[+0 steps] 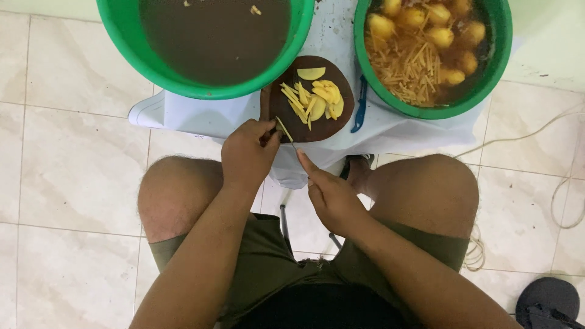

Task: Slicing peeled potatoes into thin strips using a knife on a wooden board over a plastic basin.

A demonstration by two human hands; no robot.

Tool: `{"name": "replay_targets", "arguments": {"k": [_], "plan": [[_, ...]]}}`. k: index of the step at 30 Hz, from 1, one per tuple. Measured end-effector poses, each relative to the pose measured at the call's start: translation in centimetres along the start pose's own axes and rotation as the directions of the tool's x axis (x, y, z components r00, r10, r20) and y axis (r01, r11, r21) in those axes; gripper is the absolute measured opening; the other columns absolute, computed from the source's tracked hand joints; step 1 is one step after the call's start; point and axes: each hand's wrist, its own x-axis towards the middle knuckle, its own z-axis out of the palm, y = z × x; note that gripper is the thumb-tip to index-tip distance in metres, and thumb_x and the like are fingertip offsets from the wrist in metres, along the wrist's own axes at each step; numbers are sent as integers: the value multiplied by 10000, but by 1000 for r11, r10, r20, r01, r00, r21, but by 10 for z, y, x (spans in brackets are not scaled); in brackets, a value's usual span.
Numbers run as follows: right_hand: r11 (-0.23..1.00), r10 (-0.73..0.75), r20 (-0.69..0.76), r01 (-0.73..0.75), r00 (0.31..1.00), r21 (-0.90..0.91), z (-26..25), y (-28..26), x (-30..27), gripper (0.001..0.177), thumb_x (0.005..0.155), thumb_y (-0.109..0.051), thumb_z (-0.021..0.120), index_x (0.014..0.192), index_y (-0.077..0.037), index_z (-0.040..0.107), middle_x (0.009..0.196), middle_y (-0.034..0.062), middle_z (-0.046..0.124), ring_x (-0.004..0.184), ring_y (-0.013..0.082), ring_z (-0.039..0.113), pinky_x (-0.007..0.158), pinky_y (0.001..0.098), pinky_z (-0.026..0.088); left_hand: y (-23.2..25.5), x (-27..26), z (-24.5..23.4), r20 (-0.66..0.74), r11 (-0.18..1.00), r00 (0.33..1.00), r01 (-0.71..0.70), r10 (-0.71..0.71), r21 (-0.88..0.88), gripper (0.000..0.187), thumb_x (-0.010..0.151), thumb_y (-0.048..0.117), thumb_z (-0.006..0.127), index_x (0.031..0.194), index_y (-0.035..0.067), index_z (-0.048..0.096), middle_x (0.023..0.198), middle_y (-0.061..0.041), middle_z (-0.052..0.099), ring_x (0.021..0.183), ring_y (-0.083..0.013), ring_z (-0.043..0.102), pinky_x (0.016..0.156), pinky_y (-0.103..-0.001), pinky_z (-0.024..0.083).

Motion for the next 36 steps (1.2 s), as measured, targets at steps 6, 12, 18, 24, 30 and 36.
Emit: {"name": "replay_targets", "arguments": {"k": [6,12,18,24,30,36], "plan": [[999,-6,-26,7,1000,37,1,-4,6,560,1009,-60,348,1569,-79,359,1501,242,493,1352,384,502,1105,511,414,-2,0,2,-7,999,1000,7,-7,38,150,903,111,833,1032,56,777,793,-103,713,747,-227,727,632,-324,601],[997,-26,-39,29,999,78,-5,-5,8,568,1018,-54,344,1584,-96,322,1471,259,499,1340,365,481,1109,511,390,7,4,-5,-29,996,999,-22,24,87,215,848,108,858,1036,82,756,805,-70,694,717,-223,715,623,-330,596],[994,-43,-14,44,999,99,0,5,0,541,1020,-41,354,1560,-50,353,1559,250,389,1439,382,364,1176,527,301,3,2,-4,-41,999,999,-15,17,37,129,874,84,829,983,81,759,785,-70,681,692,-215,707,610,-313,585],[998,-49,19,48,999,50,2,14,-6,556,1014,-32,363,1569,-55,339,1571,229,382,1441,373,363,1177,507,307,1,1,-3,-62,997,997,-53,56,52,140,863,59,831,977,85,754,779,-69,680,676,-212,699,602,-301,567],[996,-74,11,73,997,46,3,8,0,554,1011,-3,362,1564,-38,345,1556,257,388,1431,394,372,1168,531,312,-1,0,0,-87,997,995,-48,53,65,133,854,47,829,959,85,756,765,-66,681,657,-206,693,599,-311,560],[993,-82,-23,83,996,81,3,7,11,543,1026,4,366,1566,-54,356,1573,226,380,1432,364,387,1166,509,324,-5,2,9,-86,990,995,-32,44,134,130,862,89,824,969,116,755,786,-45,688,706,-241,701,658,-382,539]]}}
